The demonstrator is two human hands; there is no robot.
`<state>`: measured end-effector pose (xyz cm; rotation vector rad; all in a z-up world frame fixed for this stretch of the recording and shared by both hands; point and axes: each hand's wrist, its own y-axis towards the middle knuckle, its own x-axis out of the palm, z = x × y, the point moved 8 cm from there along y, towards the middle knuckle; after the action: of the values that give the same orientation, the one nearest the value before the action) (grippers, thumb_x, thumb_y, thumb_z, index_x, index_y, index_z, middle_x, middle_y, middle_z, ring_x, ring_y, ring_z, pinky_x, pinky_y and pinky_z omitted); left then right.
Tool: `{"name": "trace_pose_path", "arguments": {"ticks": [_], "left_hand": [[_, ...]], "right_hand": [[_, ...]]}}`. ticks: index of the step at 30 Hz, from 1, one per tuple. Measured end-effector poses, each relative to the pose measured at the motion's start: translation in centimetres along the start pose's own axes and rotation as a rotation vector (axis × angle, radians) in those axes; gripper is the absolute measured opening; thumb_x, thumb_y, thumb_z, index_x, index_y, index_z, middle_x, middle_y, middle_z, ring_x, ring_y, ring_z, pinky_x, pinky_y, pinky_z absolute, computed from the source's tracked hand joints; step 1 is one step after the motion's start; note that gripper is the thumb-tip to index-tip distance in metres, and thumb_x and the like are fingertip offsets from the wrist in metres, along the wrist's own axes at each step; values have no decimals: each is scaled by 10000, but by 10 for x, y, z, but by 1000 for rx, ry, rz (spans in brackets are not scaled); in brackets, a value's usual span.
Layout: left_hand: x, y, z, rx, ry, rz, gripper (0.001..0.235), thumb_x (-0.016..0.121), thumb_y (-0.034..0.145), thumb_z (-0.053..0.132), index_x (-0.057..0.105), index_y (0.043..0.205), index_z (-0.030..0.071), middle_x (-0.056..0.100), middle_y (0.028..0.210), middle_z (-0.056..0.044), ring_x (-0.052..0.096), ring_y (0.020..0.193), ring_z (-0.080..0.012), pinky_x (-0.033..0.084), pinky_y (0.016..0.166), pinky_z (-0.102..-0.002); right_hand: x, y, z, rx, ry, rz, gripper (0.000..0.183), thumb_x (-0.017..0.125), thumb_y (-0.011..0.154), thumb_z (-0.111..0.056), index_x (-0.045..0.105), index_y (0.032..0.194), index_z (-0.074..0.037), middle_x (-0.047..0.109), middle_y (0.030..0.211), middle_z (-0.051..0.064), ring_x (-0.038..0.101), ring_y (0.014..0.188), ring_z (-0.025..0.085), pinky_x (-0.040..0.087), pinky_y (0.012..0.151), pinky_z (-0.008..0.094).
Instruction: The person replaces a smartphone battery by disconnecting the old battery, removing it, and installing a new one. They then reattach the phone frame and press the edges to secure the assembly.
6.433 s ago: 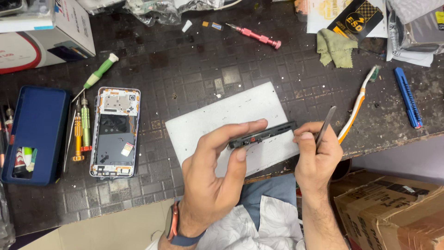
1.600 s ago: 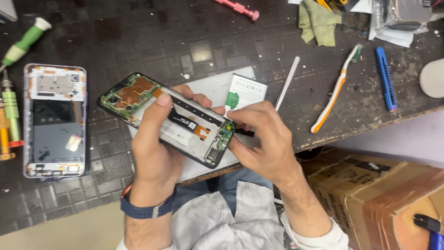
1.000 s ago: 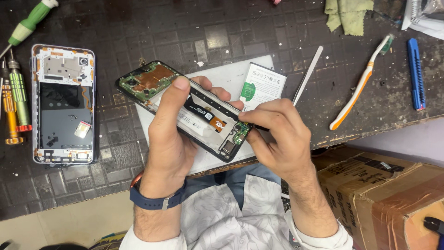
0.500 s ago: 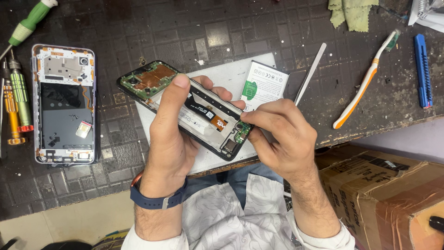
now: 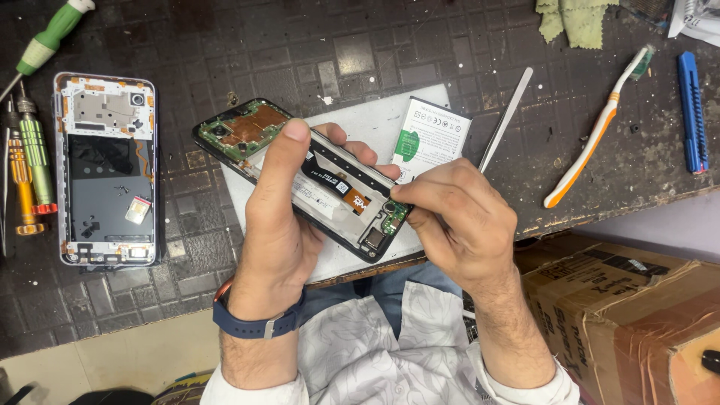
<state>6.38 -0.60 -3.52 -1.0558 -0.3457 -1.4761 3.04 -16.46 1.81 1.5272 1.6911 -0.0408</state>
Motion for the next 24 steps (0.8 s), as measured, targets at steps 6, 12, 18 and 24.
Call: {"name": "trace_pose_path", "arguments": {"ticks": [6, 12, 18, 24], "left_hand": [[2, -1, 2, 5, -29, -32, 435, 621, 1004, 391, 586, 1130, -23, 680, 1020, -219, 722, 1024, -406, 607, 923, -513], [1, 1, 0, -13, -42, -36, 439, 617, 996, 398, 586, 1132, -18, 688, 1028, -210, 725, 1027, -394, 608, 939, -514], [-2, 0, 0, -15, -8, -1, 456, 624, 975, 416, 586, 1135, -9, 683, 1008, -191, 728, 1011, -386, 614, 917, -512], [1, -1, 5, 36, -20, -3, 391, 594, 997, 333, 592, 1135, -33, 681, 991, -206, 729, 995, -392, 613, 905, -514]], "right_hand": [[-1, -1, 5, 52, 51, -8, 289, 746, 845, 127, 678, 1086, -16, 669, 1005, 88, 692, 905, 155, 588, 727, 262], [0, -2, 7, 63, 38, -22, 304, 710, 831, 154, 696, 1074, -28, 661, 1002, 89, 682, 875, 146, 581, 704, 259], [2, -1, 4, 34, 32, -33, 320, 717, 811, 172, 705, 1058, -32, 654, 956, 70, 674, 848, 139, 551, 675, 265], [2, 3, -1, 13, -49, 0, 299, 730, 798, 133, 735, 1035, -49, 656, 918, 50, 657, 835, 156, 532, 720, 291]]}}
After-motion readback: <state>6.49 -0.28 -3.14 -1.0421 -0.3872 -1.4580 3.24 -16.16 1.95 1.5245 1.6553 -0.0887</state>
